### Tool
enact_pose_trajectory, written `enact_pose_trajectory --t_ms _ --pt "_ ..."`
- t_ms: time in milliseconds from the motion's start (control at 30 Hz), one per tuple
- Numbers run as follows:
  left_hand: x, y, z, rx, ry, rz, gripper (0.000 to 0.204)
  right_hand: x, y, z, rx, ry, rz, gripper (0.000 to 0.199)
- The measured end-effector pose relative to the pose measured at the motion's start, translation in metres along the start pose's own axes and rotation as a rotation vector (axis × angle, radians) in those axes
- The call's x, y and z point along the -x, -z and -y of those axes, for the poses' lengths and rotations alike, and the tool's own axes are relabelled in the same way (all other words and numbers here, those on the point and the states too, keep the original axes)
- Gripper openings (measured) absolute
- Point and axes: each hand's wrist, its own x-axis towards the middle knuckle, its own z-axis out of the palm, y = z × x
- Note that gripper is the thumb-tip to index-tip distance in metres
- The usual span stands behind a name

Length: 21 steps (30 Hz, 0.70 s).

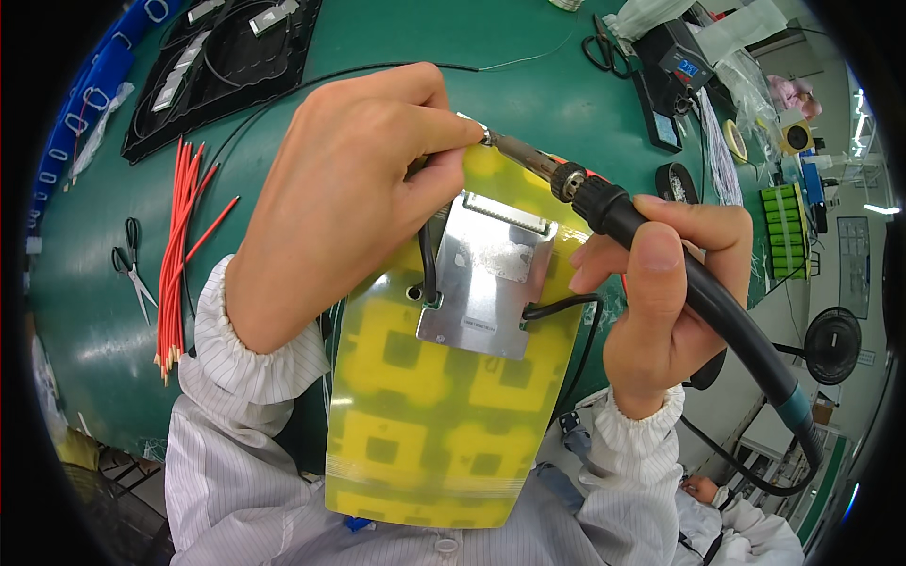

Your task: Soldering individual battery cells and electronic wires onto a large lithium-ion battery pack assembly.

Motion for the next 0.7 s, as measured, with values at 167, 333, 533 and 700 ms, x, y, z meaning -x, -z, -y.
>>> enact_pose_trajectory --t_ms 167,333,533,700 --pt "-0.0006 0.0011 0.0002 -0.008 -0.007 0.01 0.017 -0.0006 0.0004 -0.0005 -0.006 0.015 0.005 0.028" --pt "-0.0005 0.0019 0.0006 -0.012 -0.021 0.009 0.016 0.0002 -0.002 -0.0018 -0.05 0.01 -0.003 0.03" --pt "-0.0002 0.0018 0.0002 -0.02 -0.016 0.006 0.017 0.0016 -0.0014 -0.0007 -0.005 0.02 0.014 0.03" --pt "-0.0004 -0.0002 0.0012 -0.004 -0.028 -0.006 0.017 0.0019 -0.0007 -0.0021 -0.052 0.0 -0.011 0.03"
